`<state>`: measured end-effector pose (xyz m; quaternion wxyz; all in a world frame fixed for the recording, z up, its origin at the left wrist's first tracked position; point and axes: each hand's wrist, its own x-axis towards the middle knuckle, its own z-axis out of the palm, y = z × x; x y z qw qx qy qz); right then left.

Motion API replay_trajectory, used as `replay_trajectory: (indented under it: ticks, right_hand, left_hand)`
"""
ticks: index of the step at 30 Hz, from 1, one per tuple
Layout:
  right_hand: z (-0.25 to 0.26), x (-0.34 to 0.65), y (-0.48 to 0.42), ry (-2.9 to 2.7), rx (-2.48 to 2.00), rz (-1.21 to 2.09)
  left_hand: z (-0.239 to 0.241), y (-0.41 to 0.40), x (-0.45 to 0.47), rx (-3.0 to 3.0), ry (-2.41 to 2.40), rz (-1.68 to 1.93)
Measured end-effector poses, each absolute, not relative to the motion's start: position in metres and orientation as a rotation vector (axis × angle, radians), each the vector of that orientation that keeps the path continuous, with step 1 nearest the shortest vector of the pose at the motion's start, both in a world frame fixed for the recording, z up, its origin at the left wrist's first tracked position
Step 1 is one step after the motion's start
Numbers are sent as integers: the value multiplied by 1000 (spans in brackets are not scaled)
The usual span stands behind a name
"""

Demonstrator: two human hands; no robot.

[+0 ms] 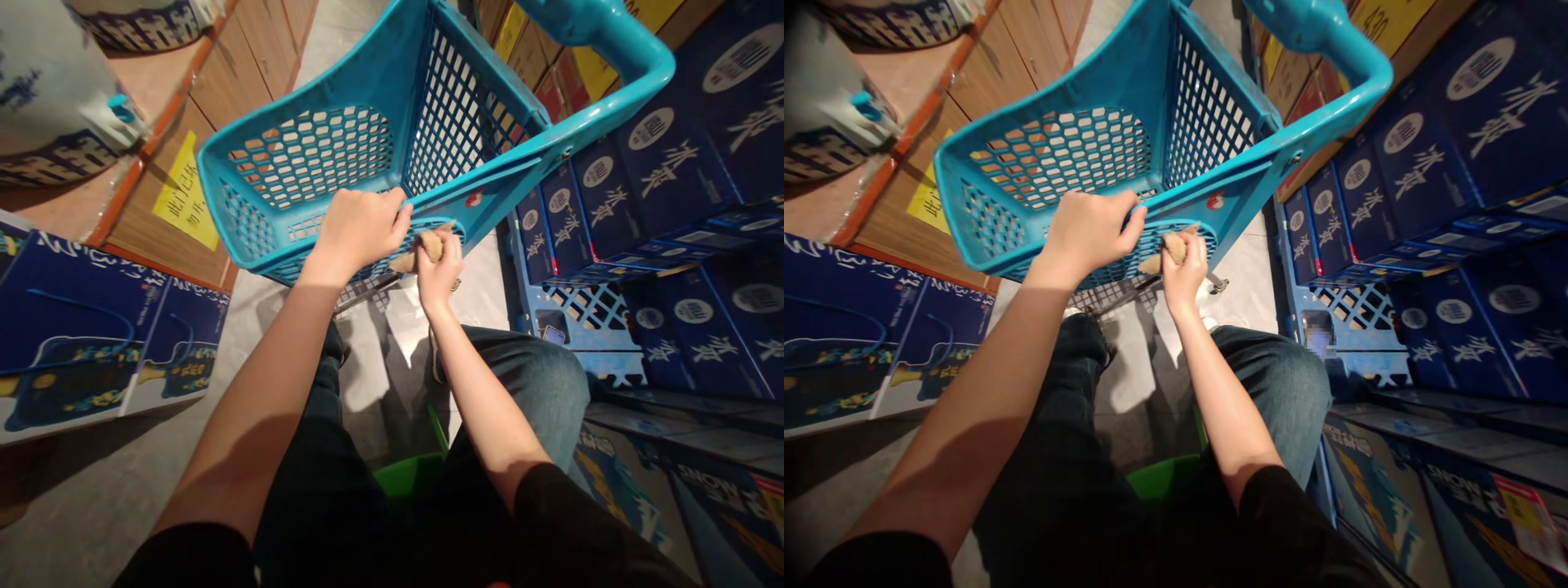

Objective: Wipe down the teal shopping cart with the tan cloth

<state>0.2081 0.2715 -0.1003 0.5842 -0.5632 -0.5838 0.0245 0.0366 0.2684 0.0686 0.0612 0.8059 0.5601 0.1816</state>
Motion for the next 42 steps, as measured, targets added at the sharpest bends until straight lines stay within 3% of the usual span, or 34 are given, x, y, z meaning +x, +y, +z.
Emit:
replay_trajectory:
  ticks: [4,9,15,22,29,36,42]
  right_hand:
    - [-94,210,268,-1503,-1277,147]
    - [-84,253,284,-1134,-1407,207]
    - [-79,206,274,-1294,-1277,270]
    - [-76,243,280,-1133,-1436,269]
    - [-77,207,267,-1329,-1293,380]
    - [-68,240,279,-993,-1455,311]
    - [-72,198,262,-1274,-1305,420]
  left_hand:
    - [67,268,35,2439,1698,550]
    - [71,267,38,2427,1706,509]
    - [76,266,40,2400,1754,456]
    - [70,268,36,2441,1701,523]
    - [68,269,36,2491,1708,545]
    - [66,269,37,2511,1700,556]
    - [64,270,37,2510,1697,578]
